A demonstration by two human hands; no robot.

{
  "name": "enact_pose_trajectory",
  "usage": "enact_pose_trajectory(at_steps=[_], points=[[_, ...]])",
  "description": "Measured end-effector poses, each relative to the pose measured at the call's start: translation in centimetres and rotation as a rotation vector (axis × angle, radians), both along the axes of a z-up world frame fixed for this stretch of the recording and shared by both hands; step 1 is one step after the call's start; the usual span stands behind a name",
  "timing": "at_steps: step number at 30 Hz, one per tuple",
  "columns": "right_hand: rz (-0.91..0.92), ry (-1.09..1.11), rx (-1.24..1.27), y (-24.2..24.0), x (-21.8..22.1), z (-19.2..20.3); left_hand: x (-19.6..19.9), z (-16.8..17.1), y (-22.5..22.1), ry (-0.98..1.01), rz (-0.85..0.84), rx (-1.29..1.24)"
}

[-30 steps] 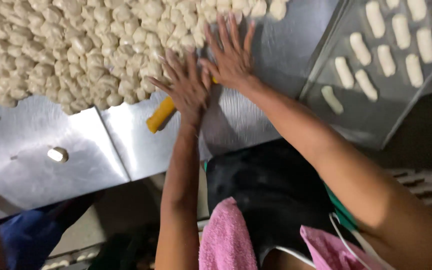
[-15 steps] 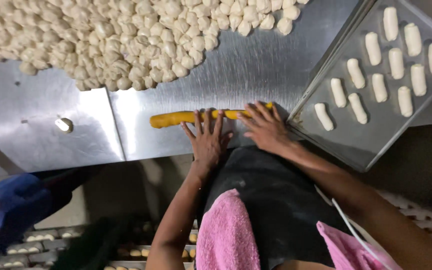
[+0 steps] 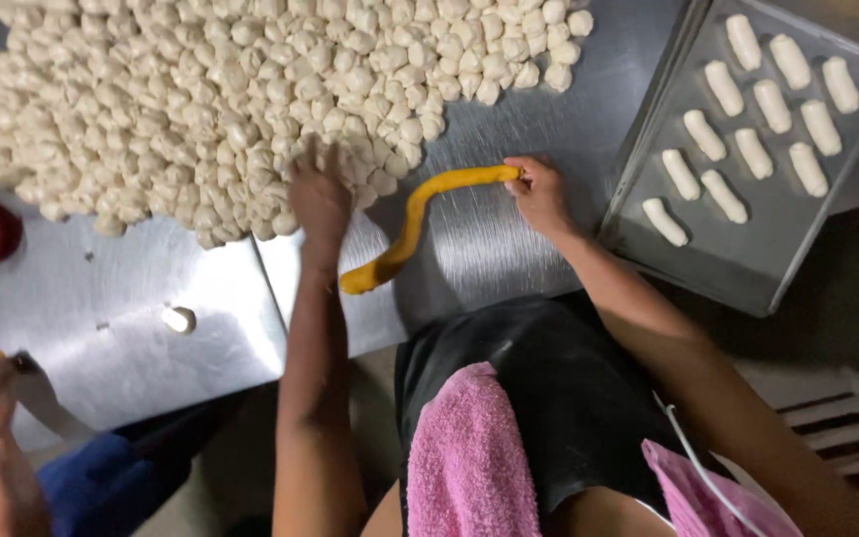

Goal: Manually shaping pieces of dough and filling them before placing them onto baking trays.

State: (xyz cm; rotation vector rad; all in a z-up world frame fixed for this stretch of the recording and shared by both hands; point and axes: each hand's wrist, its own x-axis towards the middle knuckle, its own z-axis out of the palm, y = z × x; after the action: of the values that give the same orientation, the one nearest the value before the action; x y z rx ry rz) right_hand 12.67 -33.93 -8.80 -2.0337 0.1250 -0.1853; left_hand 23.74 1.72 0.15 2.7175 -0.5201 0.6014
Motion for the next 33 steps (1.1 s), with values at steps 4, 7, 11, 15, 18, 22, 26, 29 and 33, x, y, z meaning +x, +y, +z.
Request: enact_pose_trajectory(at_steps=[4,7,11,15,18,22,26,29,33], points=[[-0.074,0.171,0.214,0.1,-0.2,-0.5,7.0,-5.4,3.8,-0.114,-0.029,0.227],[-0.097,0.202,0.214,-0.3,-0.1,0.1,8.3,-6.8,5.7,0.341,-0.113,0.396],[-0.055,0.077,-0.014,-0.8,0.0,-0.1,3.6,2.2,7.3,0.286,-0.048,-0.462],[0.079,-0.102,0.064,1.1,0.8,6.4,-6.2,12.5,6.9,0.468,0.165,-1.417],[0.187,-0.213,-0.074,0.4,1.7,4.9,-12.2,7.9,7.7,0.554,0.166,-1.662],[0.305,-0.31,-0.193,-1.1,2.2,2.7,-19.7,4.6,3.1,0.672,0.342,-1.752],[0.389,-0.332,-0.301,-2.0,2.8,3.4,-24.3,5.0,-2.4,0.797,0.617,-1.824],[0.478,-0.207,-0.546,-2.4,3.7,6.9,-26.1,4.3,-4.4,0.766,0.684,-1.815],[0.298,0.09,-0.49,-3.3,1.9,9.0,-26.9,4.6,-4.2,0.706,0.683,-1.752]])
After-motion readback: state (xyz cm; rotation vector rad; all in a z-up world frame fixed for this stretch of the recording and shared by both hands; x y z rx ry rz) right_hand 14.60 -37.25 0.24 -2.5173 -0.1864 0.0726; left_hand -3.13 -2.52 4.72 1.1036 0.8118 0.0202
